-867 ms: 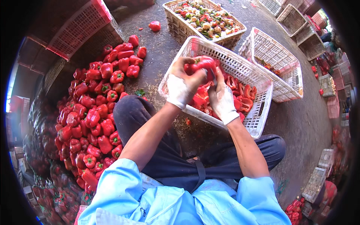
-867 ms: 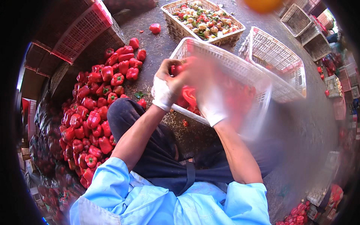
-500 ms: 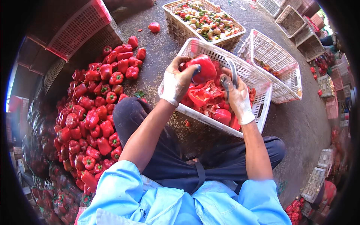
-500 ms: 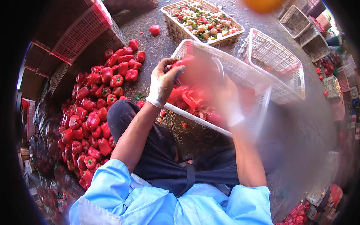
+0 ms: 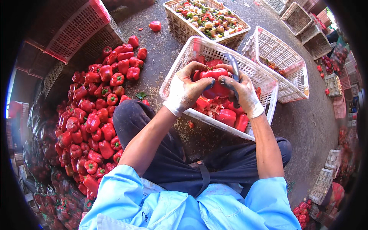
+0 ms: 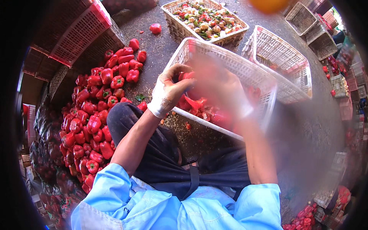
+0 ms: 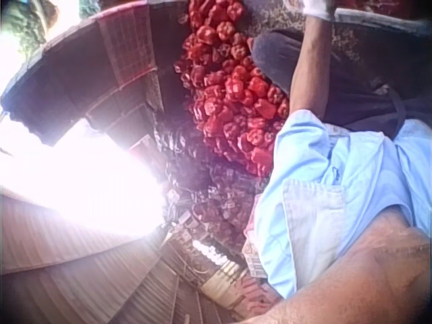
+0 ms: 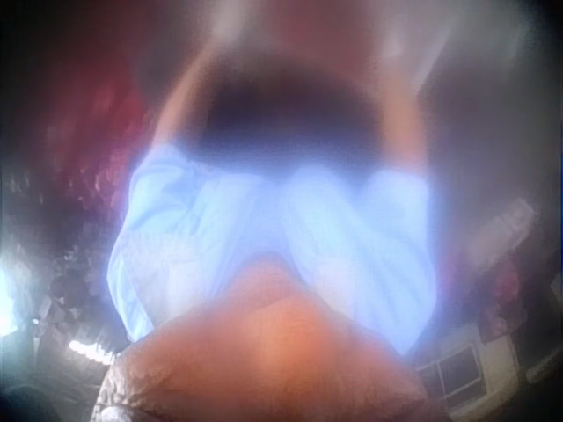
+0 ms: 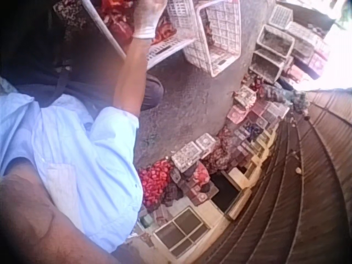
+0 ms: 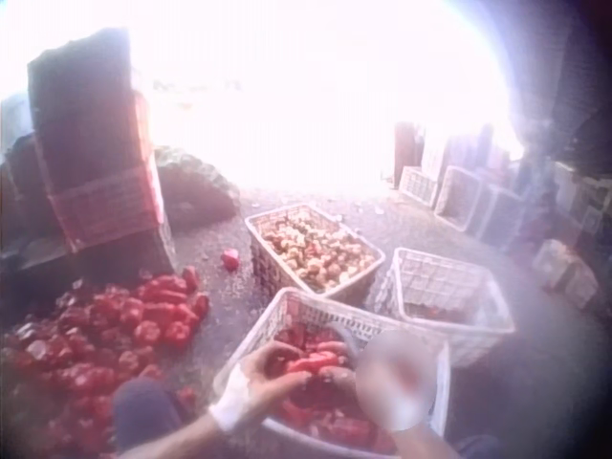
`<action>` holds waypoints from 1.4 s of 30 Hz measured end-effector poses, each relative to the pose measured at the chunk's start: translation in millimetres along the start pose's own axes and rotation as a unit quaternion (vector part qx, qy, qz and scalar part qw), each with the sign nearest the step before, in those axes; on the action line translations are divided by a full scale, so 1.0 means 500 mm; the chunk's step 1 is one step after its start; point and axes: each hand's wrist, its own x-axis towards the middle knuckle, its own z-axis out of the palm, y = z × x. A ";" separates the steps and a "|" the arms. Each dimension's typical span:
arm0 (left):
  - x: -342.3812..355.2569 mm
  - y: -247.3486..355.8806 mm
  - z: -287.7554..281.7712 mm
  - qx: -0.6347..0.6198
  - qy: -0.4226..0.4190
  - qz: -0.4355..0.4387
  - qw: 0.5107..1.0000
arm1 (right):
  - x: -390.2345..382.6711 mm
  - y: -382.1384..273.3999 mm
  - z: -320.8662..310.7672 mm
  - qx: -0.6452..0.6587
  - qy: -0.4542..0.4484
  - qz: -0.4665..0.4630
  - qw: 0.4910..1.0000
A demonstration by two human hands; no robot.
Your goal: The person processes red bell peppers by cutting them open with a tool and removing the internal seeds and cores by hand before placing the cleaned peppers into a white plastic crate.
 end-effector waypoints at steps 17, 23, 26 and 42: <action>-0.007 0.000 0.020 -0.067 -0.014 0.012 0.998 | 0.013 -0.008 -0.052 -0.021 -0.077 -0.011 0.997; 0.002 -0.016 0.024 -0.100 -0.007 0.014 0.995 | 0.008 0.004 -0.040 -0.060 -0.037 -0.055 0.996; -0.003 -0.019 0.025 -0.088 -0.008 0.015 0.996 | 0.003 0.010 -0.032 -0.119 -0.008 -0.079 0.990; -0.011 0.000 0.027 -0.127 -0.030 0.024 0.991 | 0.011 0.051 -0.110 -0.086 0.133 0.041 0.986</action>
